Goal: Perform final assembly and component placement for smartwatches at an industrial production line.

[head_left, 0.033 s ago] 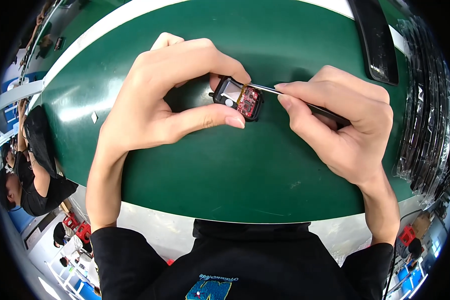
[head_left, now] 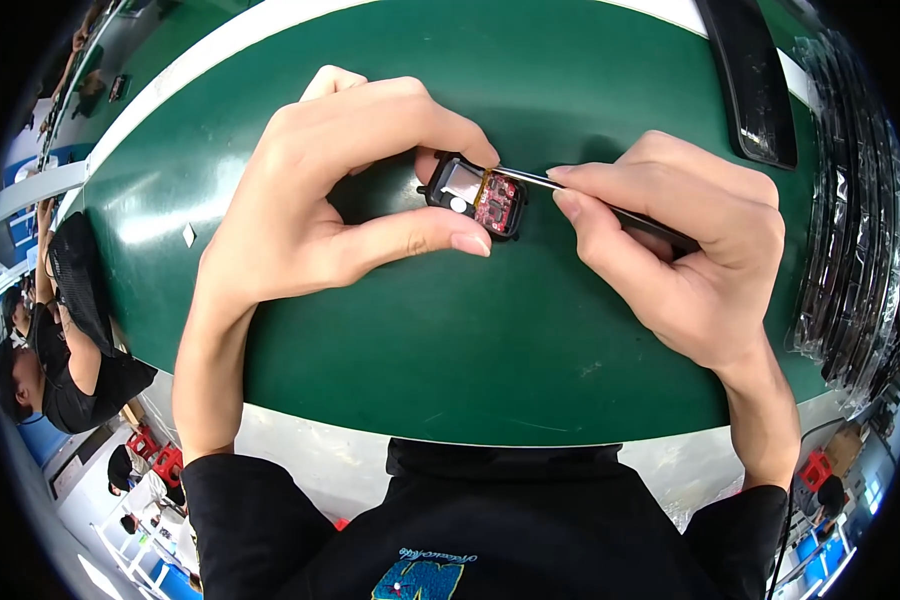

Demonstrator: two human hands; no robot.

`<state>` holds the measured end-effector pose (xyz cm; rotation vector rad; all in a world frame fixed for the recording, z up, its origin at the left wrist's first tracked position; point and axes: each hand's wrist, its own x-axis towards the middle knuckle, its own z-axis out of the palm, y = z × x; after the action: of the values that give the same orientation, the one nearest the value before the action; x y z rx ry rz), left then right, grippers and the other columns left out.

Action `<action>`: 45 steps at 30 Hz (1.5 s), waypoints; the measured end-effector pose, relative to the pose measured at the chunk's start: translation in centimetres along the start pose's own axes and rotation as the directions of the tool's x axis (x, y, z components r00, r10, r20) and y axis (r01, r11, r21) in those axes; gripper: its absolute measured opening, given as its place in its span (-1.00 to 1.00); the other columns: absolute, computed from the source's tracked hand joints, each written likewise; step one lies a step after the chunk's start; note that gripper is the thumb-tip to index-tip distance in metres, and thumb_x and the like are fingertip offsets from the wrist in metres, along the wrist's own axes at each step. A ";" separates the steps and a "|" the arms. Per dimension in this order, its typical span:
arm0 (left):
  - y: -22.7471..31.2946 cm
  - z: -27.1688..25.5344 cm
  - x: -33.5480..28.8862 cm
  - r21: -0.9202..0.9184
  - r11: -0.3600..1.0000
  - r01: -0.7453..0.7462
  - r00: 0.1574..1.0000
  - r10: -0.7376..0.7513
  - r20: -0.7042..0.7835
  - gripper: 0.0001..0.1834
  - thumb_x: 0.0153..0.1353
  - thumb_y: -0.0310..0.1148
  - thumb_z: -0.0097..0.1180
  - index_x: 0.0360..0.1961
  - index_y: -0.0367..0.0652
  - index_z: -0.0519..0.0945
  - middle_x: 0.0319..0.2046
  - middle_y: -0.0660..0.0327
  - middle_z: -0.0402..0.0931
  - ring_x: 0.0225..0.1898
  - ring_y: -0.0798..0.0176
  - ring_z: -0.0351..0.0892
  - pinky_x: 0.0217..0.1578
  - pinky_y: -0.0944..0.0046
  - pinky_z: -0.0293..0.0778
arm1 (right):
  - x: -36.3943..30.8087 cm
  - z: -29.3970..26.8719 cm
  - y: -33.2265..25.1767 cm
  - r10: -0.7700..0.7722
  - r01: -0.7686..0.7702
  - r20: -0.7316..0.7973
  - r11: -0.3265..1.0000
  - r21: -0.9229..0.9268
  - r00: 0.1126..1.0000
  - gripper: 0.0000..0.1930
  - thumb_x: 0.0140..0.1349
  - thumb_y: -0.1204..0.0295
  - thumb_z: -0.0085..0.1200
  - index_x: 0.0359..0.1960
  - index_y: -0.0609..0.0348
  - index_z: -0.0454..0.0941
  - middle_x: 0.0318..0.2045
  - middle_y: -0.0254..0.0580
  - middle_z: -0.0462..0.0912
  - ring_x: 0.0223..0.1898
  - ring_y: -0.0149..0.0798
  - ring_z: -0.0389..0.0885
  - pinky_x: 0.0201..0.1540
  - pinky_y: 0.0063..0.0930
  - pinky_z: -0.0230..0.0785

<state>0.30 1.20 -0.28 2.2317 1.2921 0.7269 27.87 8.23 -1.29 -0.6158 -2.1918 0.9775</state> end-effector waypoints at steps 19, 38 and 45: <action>1.4 -0.3 0.7 0.046 0.998 0.034 0.999 -0.034 -0.004 -0.28 -0.18 -0.18 0.76 0.08 -0.12 0.78 -0.40 0.32 0.54 -0.38 0.28 0.38 -0.12 0.26 0.24 | 0.3 -1.1 -0.3 0.161 -0.143 -0.161 0.983 0.119 0.974 -0.89 0.26 0.65 0.40 -0.19 0.35 0.85 -0.54 -0.28 0.67 -0.55 -0.57 0.51 -0.50 -0.58 0.24; 7.9 -0.2 12.3 -0.144 0.959 -0.244 0.922 0.183 -0.342 -0.51 -0.11 -0.31 0.69 -0.13 -0.29 0.85 -0.41 0.24 0.71 -0.53 0.47 0.46 -0.48 0.42 0.30 | -0.4 -1.8 1.7 0.065 -0.015 -0.220 0.975 0.224 0.973 -0.83 0.28 0.50 0.33 -0.22 0.40 0.83 -0.44 0.00 0.76 -0.47 -0.17 0.74 -0.38 -0.25 0.51; 12.5 0.4 30.3 0.011 0.958 -0.286 0.958 0.286 0.036 -0.52 0.10 -0.23 0.66 0.01 -0.22 0.84 -0.50 0.34 0.42 -0.47 0.44 0.31 -0.38 0.29 0.29 | -0.2 -1.3 1.6 0.085 -0.026 -0.212 0.963 0.270 0.973 -0.81 0.30 0.47 0.33 -0.23 0.40 0.84 -0.45 0.02 0.77 -0.50 -0.18 0.71 -0.40 -0.26 0.50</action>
<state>21.32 22.18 13.64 2.4633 0.9713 0.7782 29.15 9.70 -1.89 -0.6295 -1.8174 1.1502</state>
